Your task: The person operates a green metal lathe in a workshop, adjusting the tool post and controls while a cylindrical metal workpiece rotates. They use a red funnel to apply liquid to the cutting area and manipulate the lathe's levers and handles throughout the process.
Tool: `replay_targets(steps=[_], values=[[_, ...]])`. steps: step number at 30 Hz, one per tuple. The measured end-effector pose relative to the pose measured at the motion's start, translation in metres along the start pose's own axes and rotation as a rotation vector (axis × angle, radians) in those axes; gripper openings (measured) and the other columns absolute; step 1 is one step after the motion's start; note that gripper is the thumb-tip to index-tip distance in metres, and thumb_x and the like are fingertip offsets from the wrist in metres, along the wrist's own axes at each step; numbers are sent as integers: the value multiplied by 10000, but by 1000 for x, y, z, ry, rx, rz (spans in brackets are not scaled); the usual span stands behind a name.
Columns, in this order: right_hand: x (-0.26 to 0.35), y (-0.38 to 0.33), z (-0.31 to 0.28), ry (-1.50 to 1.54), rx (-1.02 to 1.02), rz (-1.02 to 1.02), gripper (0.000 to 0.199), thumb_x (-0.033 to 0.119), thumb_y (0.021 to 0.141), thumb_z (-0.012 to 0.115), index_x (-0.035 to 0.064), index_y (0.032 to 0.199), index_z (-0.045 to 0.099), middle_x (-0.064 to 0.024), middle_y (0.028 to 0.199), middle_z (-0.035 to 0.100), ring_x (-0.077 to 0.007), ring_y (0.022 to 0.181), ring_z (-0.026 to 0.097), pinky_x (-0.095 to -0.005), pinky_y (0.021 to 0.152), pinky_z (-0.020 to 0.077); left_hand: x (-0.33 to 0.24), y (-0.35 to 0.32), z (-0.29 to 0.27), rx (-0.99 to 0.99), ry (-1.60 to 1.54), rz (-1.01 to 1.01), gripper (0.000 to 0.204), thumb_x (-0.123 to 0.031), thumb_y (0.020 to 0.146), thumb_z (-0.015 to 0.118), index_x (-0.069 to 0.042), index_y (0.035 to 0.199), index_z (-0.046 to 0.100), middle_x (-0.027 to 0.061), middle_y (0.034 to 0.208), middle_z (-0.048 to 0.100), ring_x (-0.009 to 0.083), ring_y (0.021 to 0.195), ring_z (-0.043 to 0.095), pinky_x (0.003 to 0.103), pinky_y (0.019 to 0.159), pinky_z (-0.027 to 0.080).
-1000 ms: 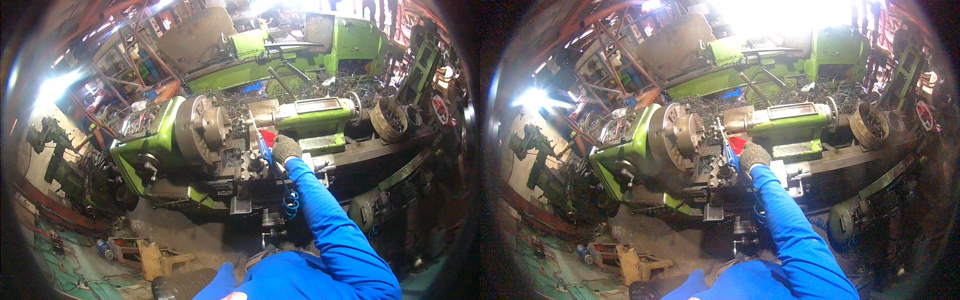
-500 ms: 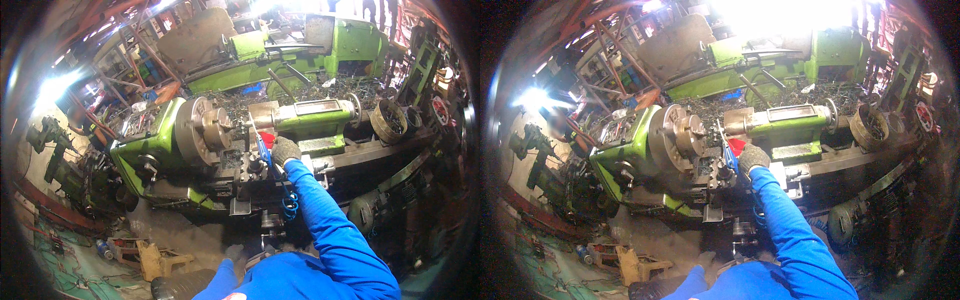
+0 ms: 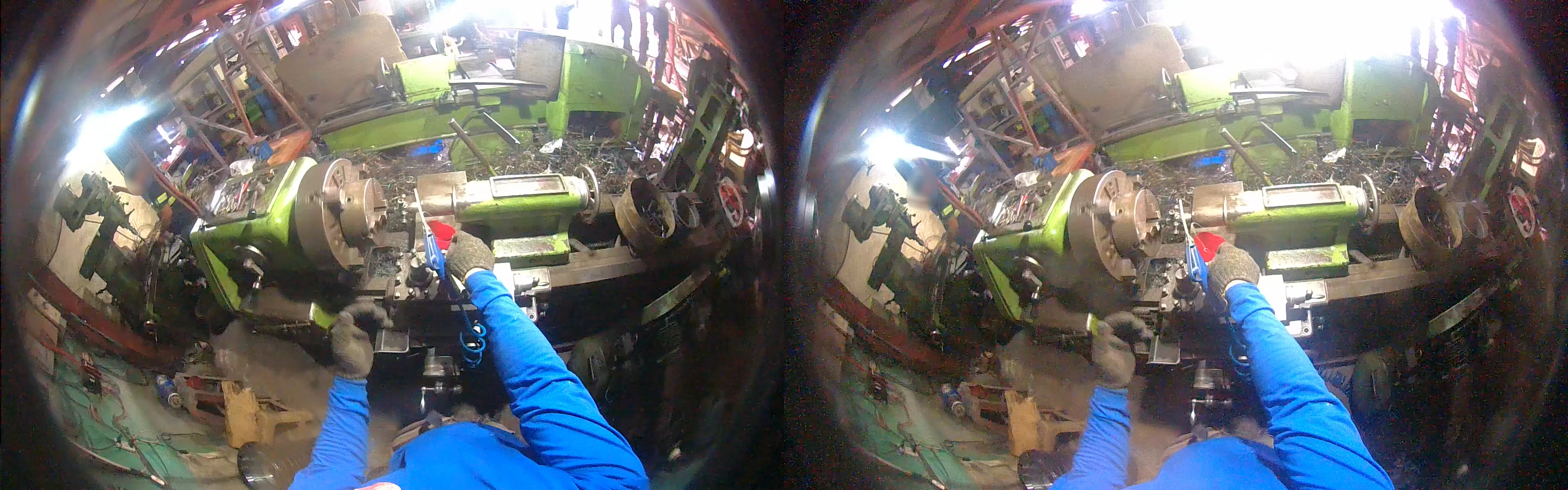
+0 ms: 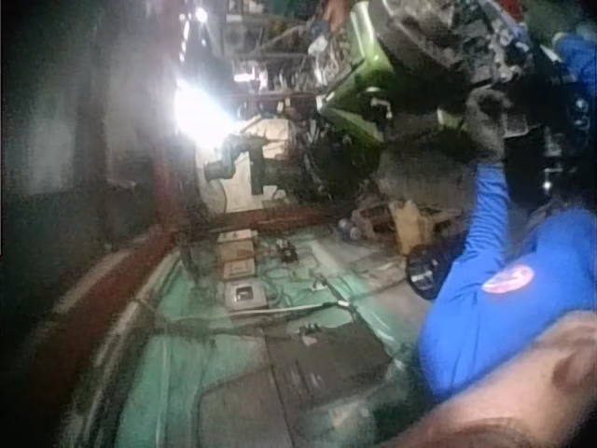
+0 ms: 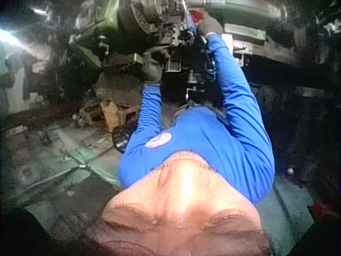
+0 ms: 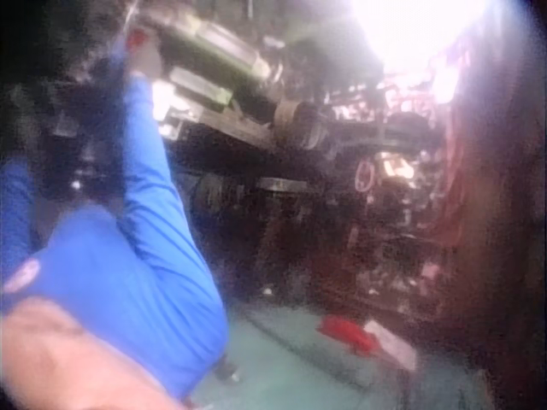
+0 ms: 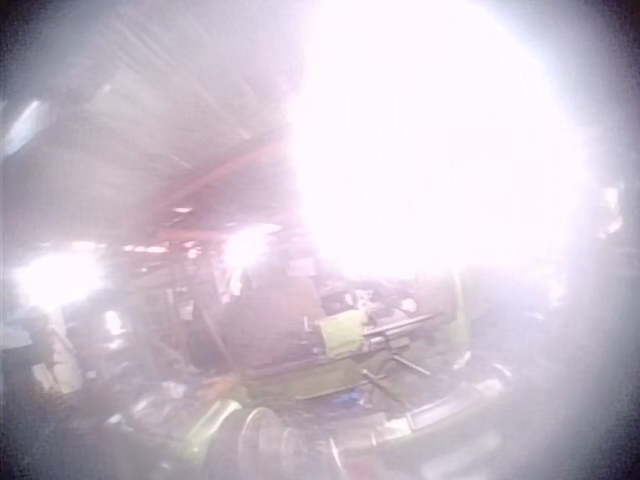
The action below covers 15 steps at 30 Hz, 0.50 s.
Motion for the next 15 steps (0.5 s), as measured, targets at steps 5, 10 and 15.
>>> replay_targets(steps=[5,10,15], values=[[2,-3,-1,17,-64,-35,286,314,944,585,154,1114,750,-162,1109,753,-404,1071,703,-505,937,556,-62,70,45,152,-500,190,772,-655,1025,466,6,1409,575,211,1383,633,362,1290,585,540,1145,404],[-1,-2,4,21,-78,19,311,348,959,562,161,1131,741,-191,1135,744,-406,1097,699,-501,951,550,-117,126,71,419,-575,323,876,-711,1009,423,-17,1543,449,247,1567,463,401,1459,431,586,1227,277],[-5,-6,-4,-44,-154,79,289,363,969,564,148,1073,726,-206,1091,739,-423,1053,698,-512,919,546,-139,174,58,516,-567,430,898,-737,990,429,-38,1554,445,225,1587,454,380,1481,410,607,1226,270]])
Point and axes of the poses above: each hand's wrist, its own y-axis towards the middle knuckle, its own z-axis out of the palm, x = y × z, the point moved 5 cm from there along y, towards the middle knuckle
